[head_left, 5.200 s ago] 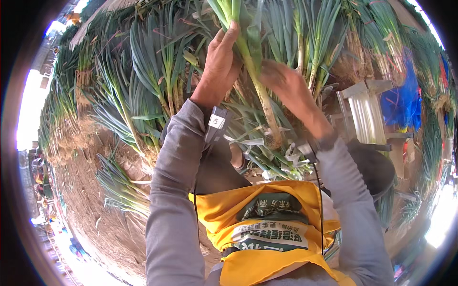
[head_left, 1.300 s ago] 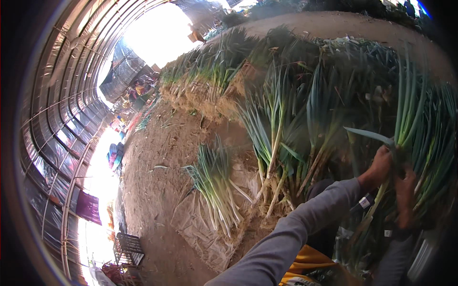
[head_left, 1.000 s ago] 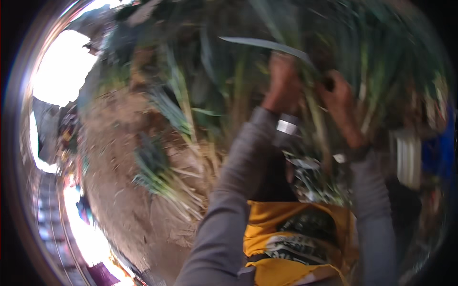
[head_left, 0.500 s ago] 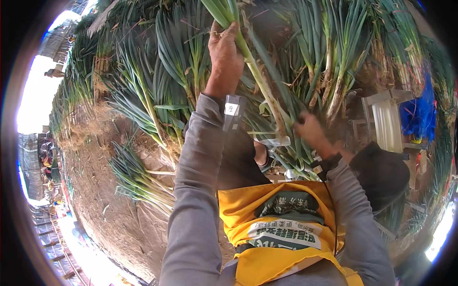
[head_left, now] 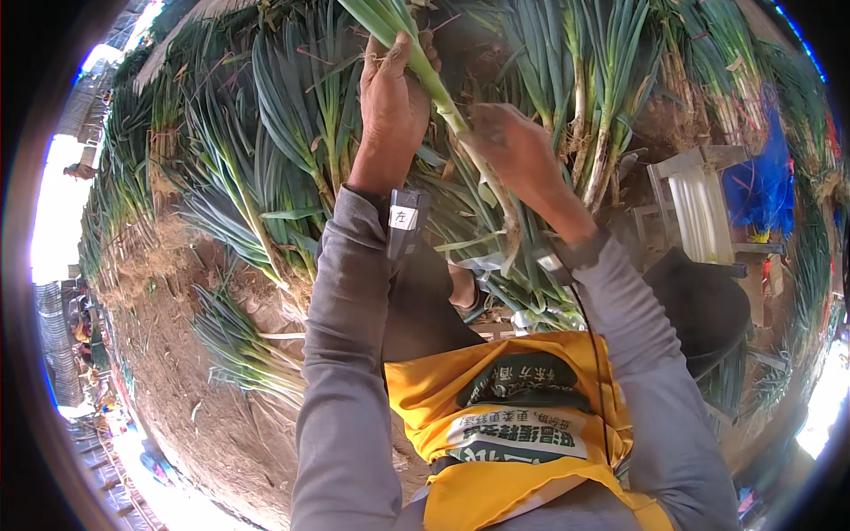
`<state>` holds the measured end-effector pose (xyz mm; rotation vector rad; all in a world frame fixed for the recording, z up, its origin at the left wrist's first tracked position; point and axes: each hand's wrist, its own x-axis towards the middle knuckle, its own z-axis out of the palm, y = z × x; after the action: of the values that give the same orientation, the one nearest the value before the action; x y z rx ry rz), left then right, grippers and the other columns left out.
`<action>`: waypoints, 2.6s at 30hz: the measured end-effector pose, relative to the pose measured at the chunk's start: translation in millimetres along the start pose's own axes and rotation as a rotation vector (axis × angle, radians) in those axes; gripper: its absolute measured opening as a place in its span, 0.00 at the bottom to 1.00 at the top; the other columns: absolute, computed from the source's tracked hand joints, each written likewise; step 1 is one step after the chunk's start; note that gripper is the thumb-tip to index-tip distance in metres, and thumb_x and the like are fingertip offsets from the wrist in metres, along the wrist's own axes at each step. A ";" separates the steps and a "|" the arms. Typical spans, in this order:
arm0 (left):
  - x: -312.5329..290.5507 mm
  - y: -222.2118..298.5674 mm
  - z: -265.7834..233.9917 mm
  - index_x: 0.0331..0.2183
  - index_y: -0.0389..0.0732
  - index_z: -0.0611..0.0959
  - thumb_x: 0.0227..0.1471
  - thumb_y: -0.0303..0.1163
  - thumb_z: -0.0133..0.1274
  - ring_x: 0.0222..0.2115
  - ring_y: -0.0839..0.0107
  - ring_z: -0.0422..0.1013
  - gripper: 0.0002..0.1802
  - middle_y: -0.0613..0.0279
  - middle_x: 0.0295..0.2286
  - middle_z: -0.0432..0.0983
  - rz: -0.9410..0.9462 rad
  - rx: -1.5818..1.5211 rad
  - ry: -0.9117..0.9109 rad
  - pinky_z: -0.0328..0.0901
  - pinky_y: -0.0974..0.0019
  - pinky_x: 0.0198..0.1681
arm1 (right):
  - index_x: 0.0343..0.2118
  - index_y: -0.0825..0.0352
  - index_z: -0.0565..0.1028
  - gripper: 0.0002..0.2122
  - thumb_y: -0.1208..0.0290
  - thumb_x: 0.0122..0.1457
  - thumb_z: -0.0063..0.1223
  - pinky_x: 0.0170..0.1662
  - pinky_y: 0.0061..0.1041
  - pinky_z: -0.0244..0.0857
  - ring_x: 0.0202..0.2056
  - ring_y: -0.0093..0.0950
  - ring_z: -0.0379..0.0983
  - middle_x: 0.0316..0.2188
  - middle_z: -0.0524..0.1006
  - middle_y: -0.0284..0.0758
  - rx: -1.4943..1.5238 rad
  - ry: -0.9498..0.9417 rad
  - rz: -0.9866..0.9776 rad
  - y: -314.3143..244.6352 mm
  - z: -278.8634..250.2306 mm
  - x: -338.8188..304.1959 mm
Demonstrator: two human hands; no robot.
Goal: The person is peeling and cleaning harvested green onions or leeks and placing them into a sorting or cleaning machine.
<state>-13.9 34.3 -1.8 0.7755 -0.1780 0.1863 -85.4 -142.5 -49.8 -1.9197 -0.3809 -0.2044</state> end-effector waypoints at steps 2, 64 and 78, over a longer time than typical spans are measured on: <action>-0.7 3.0 -3.7 0.55 0.41 0.72 0.63 0.26 0.52 0.43 0.67 0.71 0.20 0.59 0.44 0.73 -0.108 0.018 -0.024 0.68 0.58 0.48 | 0.44 0.69 0.78 0.12 0.71 0.59 0.61 0.42 0.30 0.72 0.38 0.35 0.79 0.38 0.79 0.43 -0.089 -0.006 -0.001 -13.6 5.3 15.4; 23.4 41.0 -53.2 0.46 0.47 0.68 0.67 0.44 0.48 0.22 0.68 0.69 0.14 0.60 0.28 0.71 0.178 0.104 0.352 0.65 0.64 0.23 | 0.54 0.66 0.74 0.26 0.59 0.56 0.65 0.48 0.39 0.69 0.46 0.48 0.76 0.42 0.79 0.48 -0.216 -0.154 0.149 61.3 -31.2 -133.6; 76.2 37.4 -267.8 0.40 0.33 0.69 0.60 0.28 0.48 0.30 0.68 0.69 0.10 0.59 0.33 0.70 0.059 1.180 0.262 0.68 0.66 0.33 | 0.33 0.73 0.73 0.10 0.70 0.66 0.56 0.22 0.34 0.58 0.17 0.30 0.66 0.18 0.69 0.40 -0.024 -0.389 0.154 -31.2 -45.4 -121.3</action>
<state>75.5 257.7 -146.8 1.9039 0.1925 0.4598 -208.0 -194.3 -44.4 -2.0007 -0.4851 0.2716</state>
